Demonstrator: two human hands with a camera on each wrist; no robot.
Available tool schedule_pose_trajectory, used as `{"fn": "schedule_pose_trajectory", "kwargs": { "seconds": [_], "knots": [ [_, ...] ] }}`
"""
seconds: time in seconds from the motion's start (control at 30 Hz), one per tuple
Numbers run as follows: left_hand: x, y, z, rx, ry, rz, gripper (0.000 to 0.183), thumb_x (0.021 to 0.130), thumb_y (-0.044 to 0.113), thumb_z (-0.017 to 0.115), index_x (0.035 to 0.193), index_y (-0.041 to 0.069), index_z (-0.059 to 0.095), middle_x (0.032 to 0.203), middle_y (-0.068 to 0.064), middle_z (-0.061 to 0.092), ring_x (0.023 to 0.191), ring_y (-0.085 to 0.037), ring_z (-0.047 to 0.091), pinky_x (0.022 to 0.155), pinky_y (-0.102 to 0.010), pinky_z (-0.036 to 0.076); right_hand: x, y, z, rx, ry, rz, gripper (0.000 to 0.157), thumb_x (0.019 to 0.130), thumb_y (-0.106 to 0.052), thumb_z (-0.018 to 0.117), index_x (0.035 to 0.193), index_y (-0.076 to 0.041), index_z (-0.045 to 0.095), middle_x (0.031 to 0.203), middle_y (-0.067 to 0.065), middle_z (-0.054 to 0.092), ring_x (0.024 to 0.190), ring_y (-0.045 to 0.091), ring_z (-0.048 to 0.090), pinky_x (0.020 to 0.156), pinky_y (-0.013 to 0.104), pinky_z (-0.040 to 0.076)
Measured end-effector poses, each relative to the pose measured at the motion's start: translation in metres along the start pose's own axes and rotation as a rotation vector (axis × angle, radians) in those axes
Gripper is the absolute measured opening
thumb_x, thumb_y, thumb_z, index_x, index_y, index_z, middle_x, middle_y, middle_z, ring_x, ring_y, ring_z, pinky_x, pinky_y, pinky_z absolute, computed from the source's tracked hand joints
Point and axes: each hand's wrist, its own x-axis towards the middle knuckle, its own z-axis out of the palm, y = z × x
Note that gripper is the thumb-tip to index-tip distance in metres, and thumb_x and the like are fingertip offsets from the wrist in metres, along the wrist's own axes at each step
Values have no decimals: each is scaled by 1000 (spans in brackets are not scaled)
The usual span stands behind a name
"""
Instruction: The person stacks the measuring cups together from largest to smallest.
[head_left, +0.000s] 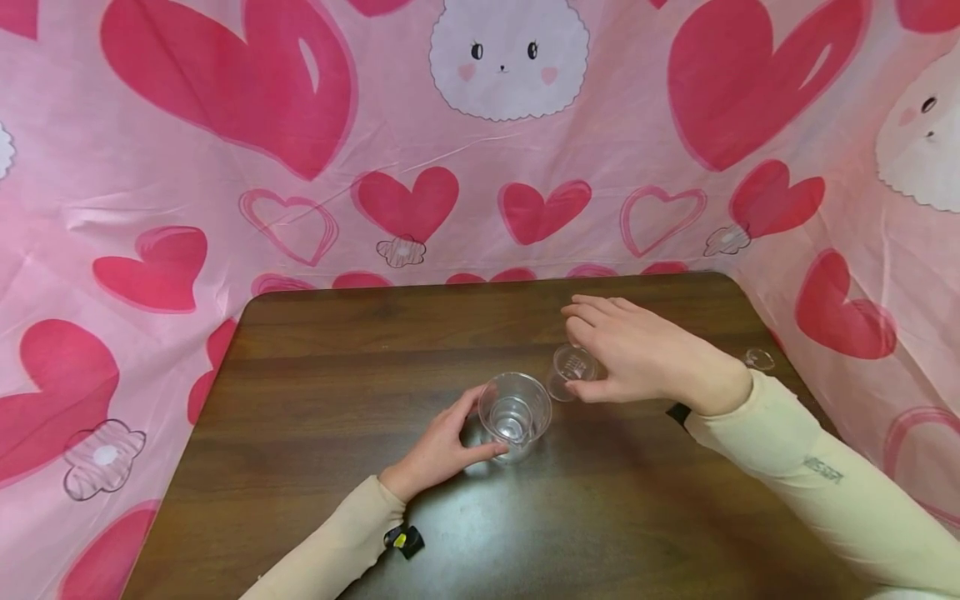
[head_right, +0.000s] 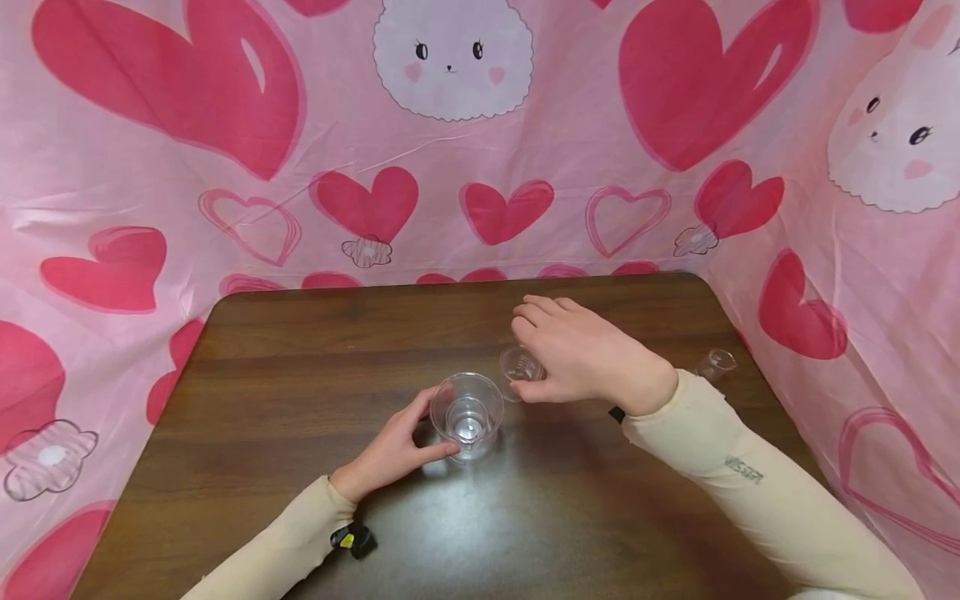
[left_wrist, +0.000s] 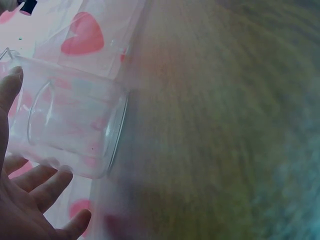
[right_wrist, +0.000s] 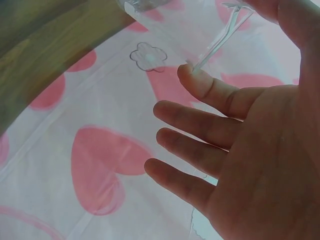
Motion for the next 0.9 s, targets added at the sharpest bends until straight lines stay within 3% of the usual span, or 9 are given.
{"fn": "schedule_pose_trajectory", "kwargs": {
  "seconds": [0.57,0.9],
  "knots": [
    [0,-1,-1,2,-11,1,81,88,43,84,155,30,41,157,6,50,141,-13,49,115,-46,42,23,-16,8,-5,43,-94,49,85,-49,76,102,-6,60,132,21,65,135,42,53,110,54,44],
    [1,0,-1,11,-14,8,82,89,42,84,156,27,41,156,4,51,140,-15,50,114,-48,43,35,-23,16,-19,-5,-101,50,84,-53,75,102,-9,61,138,20,64,139,41,51,111,55,43]
  ]
}}
